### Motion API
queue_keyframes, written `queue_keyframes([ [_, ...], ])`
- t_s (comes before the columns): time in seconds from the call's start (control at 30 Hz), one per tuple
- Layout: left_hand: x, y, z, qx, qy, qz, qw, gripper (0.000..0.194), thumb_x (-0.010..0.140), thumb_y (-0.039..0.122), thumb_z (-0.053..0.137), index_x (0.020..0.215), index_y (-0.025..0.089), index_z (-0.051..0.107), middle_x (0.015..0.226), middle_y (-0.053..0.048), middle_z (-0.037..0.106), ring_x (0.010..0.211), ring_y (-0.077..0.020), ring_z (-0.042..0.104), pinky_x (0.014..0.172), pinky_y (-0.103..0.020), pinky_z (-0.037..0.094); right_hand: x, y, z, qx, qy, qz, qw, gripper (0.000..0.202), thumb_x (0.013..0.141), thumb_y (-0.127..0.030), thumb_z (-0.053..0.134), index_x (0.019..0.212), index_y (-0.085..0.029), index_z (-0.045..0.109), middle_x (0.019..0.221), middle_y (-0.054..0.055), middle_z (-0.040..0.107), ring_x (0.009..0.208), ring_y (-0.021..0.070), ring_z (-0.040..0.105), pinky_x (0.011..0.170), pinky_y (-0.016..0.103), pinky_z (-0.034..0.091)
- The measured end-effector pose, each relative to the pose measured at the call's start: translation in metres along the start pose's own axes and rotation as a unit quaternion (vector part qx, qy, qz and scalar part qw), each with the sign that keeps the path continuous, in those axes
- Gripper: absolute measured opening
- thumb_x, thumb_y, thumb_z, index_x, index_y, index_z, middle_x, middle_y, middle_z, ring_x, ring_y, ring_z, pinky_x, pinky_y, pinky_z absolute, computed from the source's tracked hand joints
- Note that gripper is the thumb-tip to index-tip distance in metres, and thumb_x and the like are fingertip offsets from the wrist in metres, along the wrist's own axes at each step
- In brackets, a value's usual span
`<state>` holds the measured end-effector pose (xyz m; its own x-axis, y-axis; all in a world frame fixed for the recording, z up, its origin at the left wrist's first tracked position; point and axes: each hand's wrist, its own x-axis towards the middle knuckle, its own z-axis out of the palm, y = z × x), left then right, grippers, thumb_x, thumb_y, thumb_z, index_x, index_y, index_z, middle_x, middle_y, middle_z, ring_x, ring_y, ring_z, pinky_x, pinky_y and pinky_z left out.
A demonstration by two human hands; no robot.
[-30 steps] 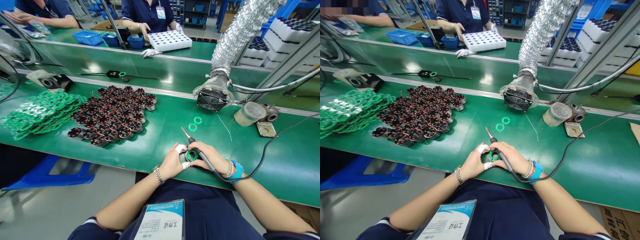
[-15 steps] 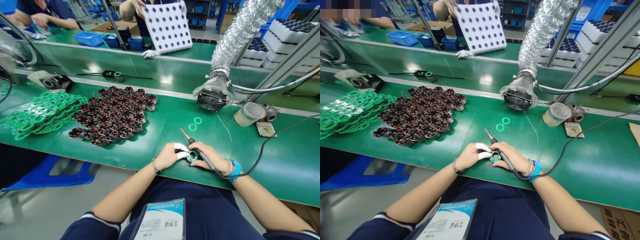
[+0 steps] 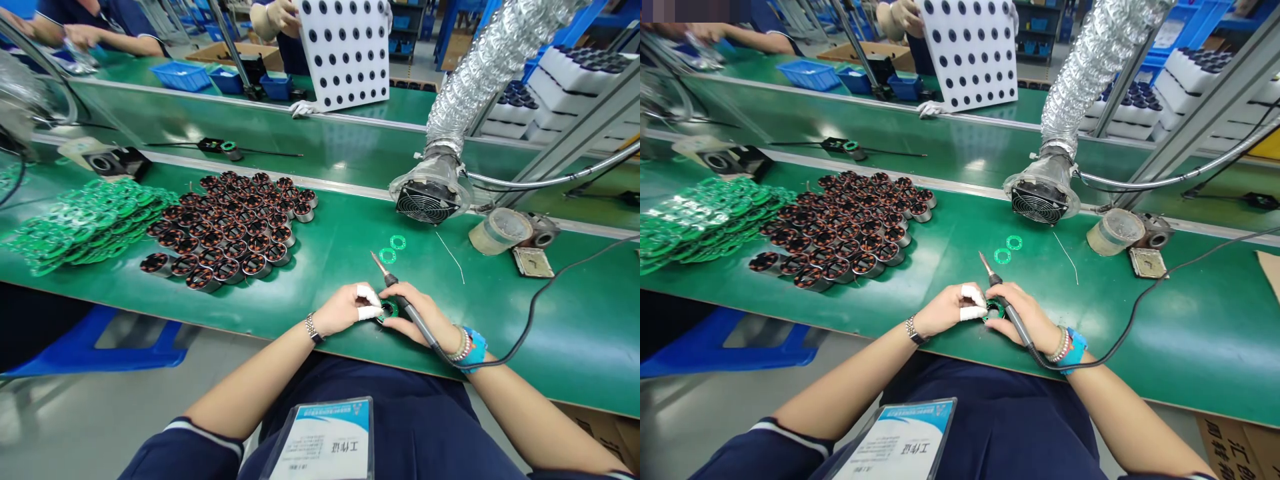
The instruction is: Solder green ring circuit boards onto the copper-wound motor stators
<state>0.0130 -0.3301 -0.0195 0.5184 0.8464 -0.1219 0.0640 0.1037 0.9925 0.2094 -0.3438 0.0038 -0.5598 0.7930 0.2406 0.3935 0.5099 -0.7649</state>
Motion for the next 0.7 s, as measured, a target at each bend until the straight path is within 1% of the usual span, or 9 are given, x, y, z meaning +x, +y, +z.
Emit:
queue_keyframes([
  [0.07,-0.001,-0.001,0.000,0.002,0.002,0.001,1.000,0.017,0.068,0.029,0.070,0.069,0.013,0.062,0.075,-0.001,0.057,0.068,-0.0107,0.056,0.068,-0.025,0.046,0.001,-0.004,0.002,-0.001,0.032,0.012,0.999,0.025,0.083,-0.022,0.055,0.107,-0.023,0.049,0.095,0.005,0.061,0.090,0.0169,0.058,0.082,0.032,0.047],
  [0.13,-0.003,-0.001,0.000,0.004,0.007,0.000,1.000,0.019,0.068,0.030,0.070,0.069,0.013,0.062,0.075,-0.001,0.057,0.068,-0.0111,0.056,0.067,-0.025,0.046,0.003,-0.007,0.006,-0.005,0.046,0.017,0.999,0.022,0.084,-0.017,0.051,0.105,-0.024,0.049,0.086,0.003,0.061,0.083,0.0158,0.058,0.078,0.031,0.048],
  [0.23,-0.005,-0.001,0.000,0.021,0.011,0.012,1.000,0.019,0.070,0.031,0.068,0.069,0.014,0.062,0.074,-0.001,0.057,0.069,-0.0118,0.056,0.068,-0.026,0.047,0.004,-0.010,0.011,-0.009,0.064,0.032,0.997,0.022,0.083,-0.016,0.050,0.103,-0.024,0.050,0.081,0.002,0.060,0.075,0.0150,0.058,0.073,0.029,0.048],
  [0.33,-0.005,-0.001,0.000,0.023,0.016,0.015,0.999,0.017,0.070,0.029,0.068,0.070,0.014,0.062,0.075,-0.002,0.058,0.069,-0.0117,0.056,0.068,-0.025,0.047,0.005,-0.013,0.016,-0.001,0.095,0.062,0.994,0.021,0.081,-0.017,0.051,0.101,-0.023,0.052,0.081,0.001,0.060,0.073,0.0141,0.058,0.070,0.027,0.048],
  [0.4,-0.006,-0.001,0.001,0.003,0.024,0.002,1.000,0.017,0.069,0.029,0.069,0.070,0.014,0.062,0.074,-0.001,0.058,0.069,-0.0116,0.056,0.069,-0.025,0.046,0.006,-0.015,0.021,-0.001,0.120,0.070,0.990,0.022,0.080,-0.016,0.051,0.100,-0.023,0.052,0.084,0.002,0.059,0.073,0.0141,0.058,0.070,0.027,0.048],
  [0.5,-0.007,-0.001,0.002,-0.048,0.030,-0.027,0.998,0.017,0.069,0.028,0.068,0.071,0.014,0.060,0.070,0.000,0.059,0.067,-0.0112,0.055,0.069,-0.025,0.045,0.007,-0.017,0.027,-0.015,0.148,0.056,0.987,0.024,0.080,-0.013,0.048,0.101,-0.023,0.052,0.086,0.003,0.056,0.075,0.0151,0.055,0.070,0.028,0.048],
  [0.6,-0.007,-0.002,0.002,-0.087,0.030,-0.051,0.994,0.017,0.070,0.028,0.066,0.071,0.014,0.057,0.067,0.001,0.058,0.065,-0.0109,0.055,0.068,-0.026,0.044,0.005,-0.017,0.028,-0.038,0.145,0.034,0.988,0.025,0.082,-0.012,0.047,0.104,-0.024,0.051,0.082,0.003,0.056,0.079,0.0175,0.054,0.073,0.032,0.047],
  [0.7,-0.005,-0.002,0.000,-0.095,0.026,-0.067,0.993,0.015,0.069,0.026,0.065,0.071,0.013,0.056,0.065,0.001,0.058,0.064,-0.0111,0.056,0.068,-0.025,0.044,-0.001,-0.017,0.021,-0.045,0.138,0.031,0.989,0.026,0.082,-0.013,0.050,0.106,-0.024,0.050,0.084,0.004,0.059,0.085,0.0191,0.054,0.081,0.036,0.047],
])
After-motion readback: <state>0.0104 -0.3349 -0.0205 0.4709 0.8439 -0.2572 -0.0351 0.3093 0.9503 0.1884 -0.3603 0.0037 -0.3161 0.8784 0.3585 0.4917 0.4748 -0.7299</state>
